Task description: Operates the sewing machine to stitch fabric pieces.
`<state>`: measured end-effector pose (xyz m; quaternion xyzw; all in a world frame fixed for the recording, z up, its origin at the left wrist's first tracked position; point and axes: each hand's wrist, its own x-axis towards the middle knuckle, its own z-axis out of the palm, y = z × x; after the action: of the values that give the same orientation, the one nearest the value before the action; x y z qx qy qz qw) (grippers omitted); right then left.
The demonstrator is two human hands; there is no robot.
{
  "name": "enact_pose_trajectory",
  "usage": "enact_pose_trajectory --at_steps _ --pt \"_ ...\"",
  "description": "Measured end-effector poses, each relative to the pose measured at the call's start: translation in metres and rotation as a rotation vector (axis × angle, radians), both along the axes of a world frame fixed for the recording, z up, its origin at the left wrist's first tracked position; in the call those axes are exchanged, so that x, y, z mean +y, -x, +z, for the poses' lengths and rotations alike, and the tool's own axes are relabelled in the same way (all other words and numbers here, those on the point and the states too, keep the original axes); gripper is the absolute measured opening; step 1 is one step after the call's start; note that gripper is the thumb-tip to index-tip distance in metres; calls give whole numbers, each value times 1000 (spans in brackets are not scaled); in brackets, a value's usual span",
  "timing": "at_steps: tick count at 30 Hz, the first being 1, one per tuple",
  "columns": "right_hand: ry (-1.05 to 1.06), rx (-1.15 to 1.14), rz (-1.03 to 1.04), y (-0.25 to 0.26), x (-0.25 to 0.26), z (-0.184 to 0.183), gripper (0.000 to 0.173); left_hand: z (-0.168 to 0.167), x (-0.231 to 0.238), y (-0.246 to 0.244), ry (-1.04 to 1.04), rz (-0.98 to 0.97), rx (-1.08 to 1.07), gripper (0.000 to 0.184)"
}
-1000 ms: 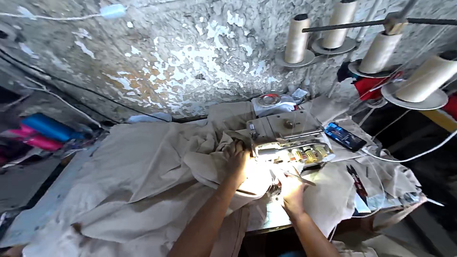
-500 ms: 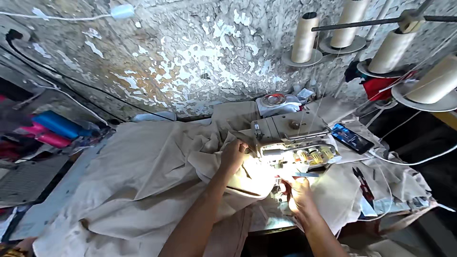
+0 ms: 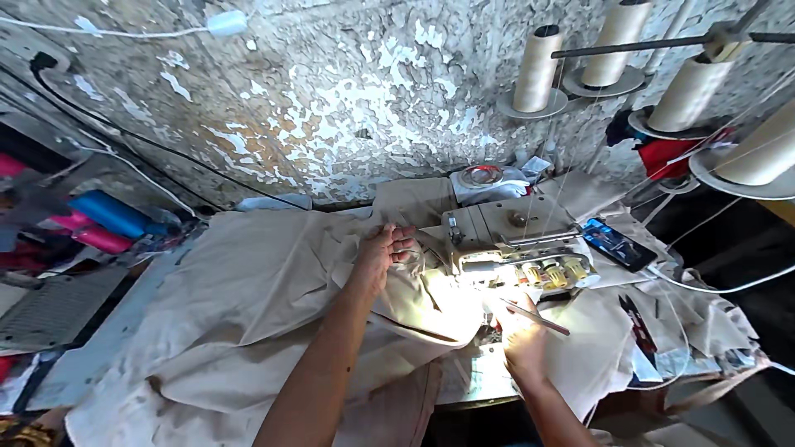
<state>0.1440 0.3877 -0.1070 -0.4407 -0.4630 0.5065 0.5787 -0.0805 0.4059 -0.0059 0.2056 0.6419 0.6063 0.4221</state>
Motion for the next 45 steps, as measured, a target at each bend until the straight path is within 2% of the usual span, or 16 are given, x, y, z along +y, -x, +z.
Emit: enact_pose_trajectory --at_steps 8,11,13,17,19,26,31,36,42,45 --pt "-88 -96 38 0 4 -12 24 -5 0 -6 19 -1 7 24" --pt "10 -59 37 4 6 -9 19 -4 -3 -11 34 -32 48 29" --pt "149 41 31 10 7 -3 12 -6 -3 -12 31 -38 53 28" --pt "354 355 129 9 12 1 23 -8 1 -12 13 -5 -14 24" --pt "379 346 196 0 11 1 20 -7 1 -11 7 5 -55 24" --pt "317 202 152 -6 7 3 14 -13 7 -12 12 1 -30 26" --pt "148 4 60 0 6 -4 14 -12 13 -4 25 17 29 25" --pt "-22 -198 42 -3 -2 -9 30 -13 13 7 4 63 84 28" --pt "-27 -134 53 -6 -6 -6 33 -20 8 14 -21 54 135 31" --pt "-94 -93 44 -7 -7 -7 25 -22 5 14 -14 48 143 29"
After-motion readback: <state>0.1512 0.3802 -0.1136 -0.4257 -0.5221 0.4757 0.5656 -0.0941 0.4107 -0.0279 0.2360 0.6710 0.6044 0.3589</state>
